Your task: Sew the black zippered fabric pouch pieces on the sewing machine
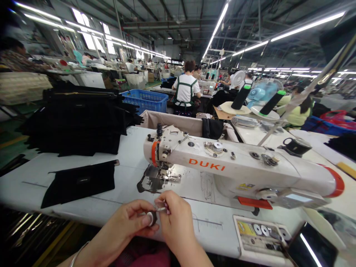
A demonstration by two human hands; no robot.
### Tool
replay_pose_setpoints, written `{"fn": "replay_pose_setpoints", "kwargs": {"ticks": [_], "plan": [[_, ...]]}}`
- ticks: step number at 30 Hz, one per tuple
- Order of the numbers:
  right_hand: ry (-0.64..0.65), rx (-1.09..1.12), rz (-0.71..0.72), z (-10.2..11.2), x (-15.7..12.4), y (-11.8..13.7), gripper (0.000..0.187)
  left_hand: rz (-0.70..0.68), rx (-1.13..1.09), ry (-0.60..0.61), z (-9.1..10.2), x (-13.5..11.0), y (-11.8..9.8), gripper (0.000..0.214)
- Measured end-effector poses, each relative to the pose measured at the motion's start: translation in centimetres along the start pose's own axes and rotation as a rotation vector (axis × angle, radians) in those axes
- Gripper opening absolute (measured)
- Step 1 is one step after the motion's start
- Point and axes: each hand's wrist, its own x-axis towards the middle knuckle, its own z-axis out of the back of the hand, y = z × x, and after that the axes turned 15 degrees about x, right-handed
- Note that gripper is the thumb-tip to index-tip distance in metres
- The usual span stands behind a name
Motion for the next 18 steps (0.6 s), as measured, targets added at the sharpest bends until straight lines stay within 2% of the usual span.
{"fn": "replay_pose_setpoints", "kwargs": {"ticks": [4,7,10,12,14,16,18], "plan": [[0.072,0.007,-0.109,1.1,-0.6,-0.9,0.022,-0.055,0.083,-0.149,1.6,-0.3,-0.9,0.032],[0.201,-0.075,-0.070,2.2,-1.9,-1.3,0.027,-0.126,0.142,-0.246,3.2,-0.4,-1.8,0.036],[0.230,-0.279,-0.030,2.4,-2.8,-1.9,0.030,-0.149,0.214,-0.311,4.1,-0.3,-2.5,0.038],[0.212,-0.399,-0.017,2.1,-2.9,-2.4,0.032,-0.150,0.267,-0.330,4.3,-0.3,-2.9,0.035],[0.199,-0.424,-0.021,1.7,-2.6,-2.5,0.033,-0.140,0.328,-0.316,4.3,-0.5,-3.3,0.031],[0.198,-0.320,-0.055,1.3,-2.2,-2.1,0.026,-0.134,0.387,-0.268,4.1,-0.8,-3.5,0.027],[0.200,-0.115,-0.060,0.7,-1.7,-1.1,0.017,-0.156,0.432,-0.217,4.1,-1.1,-3.6,0.025]]}}
